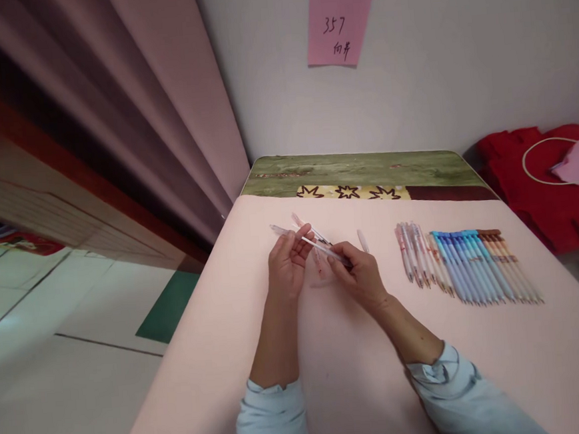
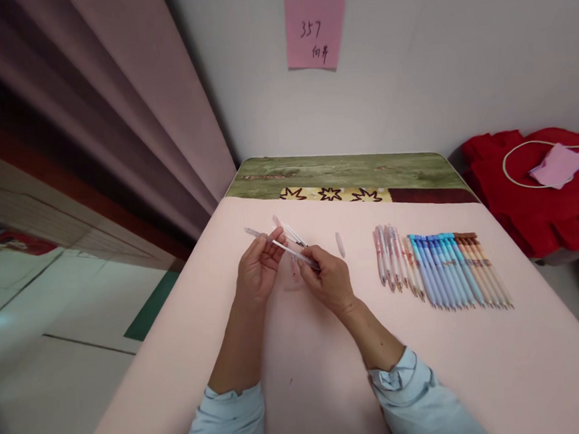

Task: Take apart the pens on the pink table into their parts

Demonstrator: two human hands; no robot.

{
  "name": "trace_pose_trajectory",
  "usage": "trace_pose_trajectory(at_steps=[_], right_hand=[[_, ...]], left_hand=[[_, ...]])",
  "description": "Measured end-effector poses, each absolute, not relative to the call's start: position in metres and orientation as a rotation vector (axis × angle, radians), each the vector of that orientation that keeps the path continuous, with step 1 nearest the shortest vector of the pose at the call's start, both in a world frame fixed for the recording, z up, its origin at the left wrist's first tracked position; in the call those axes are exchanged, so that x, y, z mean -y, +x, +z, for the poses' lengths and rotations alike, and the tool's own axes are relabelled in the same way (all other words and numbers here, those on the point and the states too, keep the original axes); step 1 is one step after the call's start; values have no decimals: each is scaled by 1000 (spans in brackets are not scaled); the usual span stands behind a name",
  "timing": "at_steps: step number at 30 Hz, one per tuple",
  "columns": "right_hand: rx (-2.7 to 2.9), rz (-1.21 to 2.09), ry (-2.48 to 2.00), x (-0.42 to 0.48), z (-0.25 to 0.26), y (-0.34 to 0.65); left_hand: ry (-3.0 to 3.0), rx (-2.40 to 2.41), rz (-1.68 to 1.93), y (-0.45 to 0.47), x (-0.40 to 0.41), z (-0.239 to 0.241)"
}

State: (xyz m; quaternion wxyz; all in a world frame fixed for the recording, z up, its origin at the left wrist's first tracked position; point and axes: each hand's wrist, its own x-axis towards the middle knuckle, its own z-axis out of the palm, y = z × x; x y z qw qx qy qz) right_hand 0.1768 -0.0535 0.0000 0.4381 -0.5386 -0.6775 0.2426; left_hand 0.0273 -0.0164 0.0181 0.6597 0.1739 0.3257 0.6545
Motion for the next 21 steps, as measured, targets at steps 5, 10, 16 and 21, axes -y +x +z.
trace_pose_trajectory(at_steps=[5,10,16,21], right_hand=[[1675,551,-1378,52,-4,177],[1525,594,-1324,51,-9,176],[1287,665,-1294,49,-13,172],[1226,724,-1287,49,-11,172]], left_hand=[[481,-764,1431,30,18,18],[574,-781,1402,37,20,18],[634,-803,1401,46,21,15],[650,-834,1395,46,22,15]])
